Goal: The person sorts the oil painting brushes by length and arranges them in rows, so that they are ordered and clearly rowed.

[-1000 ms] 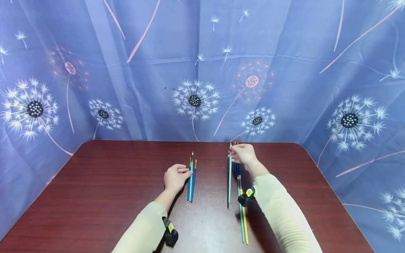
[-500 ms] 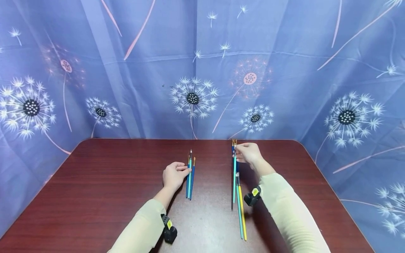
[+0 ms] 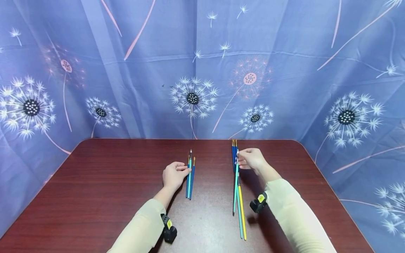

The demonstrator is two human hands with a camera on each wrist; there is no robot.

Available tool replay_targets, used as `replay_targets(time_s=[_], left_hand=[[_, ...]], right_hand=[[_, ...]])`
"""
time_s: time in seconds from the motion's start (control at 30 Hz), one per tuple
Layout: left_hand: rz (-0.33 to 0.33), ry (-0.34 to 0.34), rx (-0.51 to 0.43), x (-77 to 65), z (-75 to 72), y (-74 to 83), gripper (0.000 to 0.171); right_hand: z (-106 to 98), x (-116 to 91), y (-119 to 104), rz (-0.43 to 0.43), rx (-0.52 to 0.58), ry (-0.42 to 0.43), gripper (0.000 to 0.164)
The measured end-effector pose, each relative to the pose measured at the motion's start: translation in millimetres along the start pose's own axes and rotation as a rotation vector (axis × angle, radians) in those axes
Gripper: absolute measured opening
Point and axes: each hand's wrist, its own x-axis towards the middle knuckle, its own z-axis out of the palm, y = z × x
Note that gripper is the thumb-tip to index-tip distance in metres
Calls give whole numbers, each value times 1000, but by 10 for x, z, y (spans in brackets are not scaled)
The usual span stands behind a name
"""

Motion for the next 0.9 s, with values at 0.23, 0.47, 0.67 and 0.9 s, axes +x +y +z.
replay_targets(time_s=[0.23, 0.47, 0.67, 0.9], left_hand=[[7, 1, 0, -1, 3, 2, 31], [11, 3, 1, 2, 5, 2, 31], [11, 0, 1, 1, -4, 4, 32], [7, -2, 8, 10, 2, 0, 32]], right_hand=[[-74, -64, 75, 19, -35, -12, 30], [-138, -101, 163, 35, -39, -38, 22], [-162, -129, 224, 39, -84, -56, 28], [-203, -152, 287, 34, -117, -67, 25]])
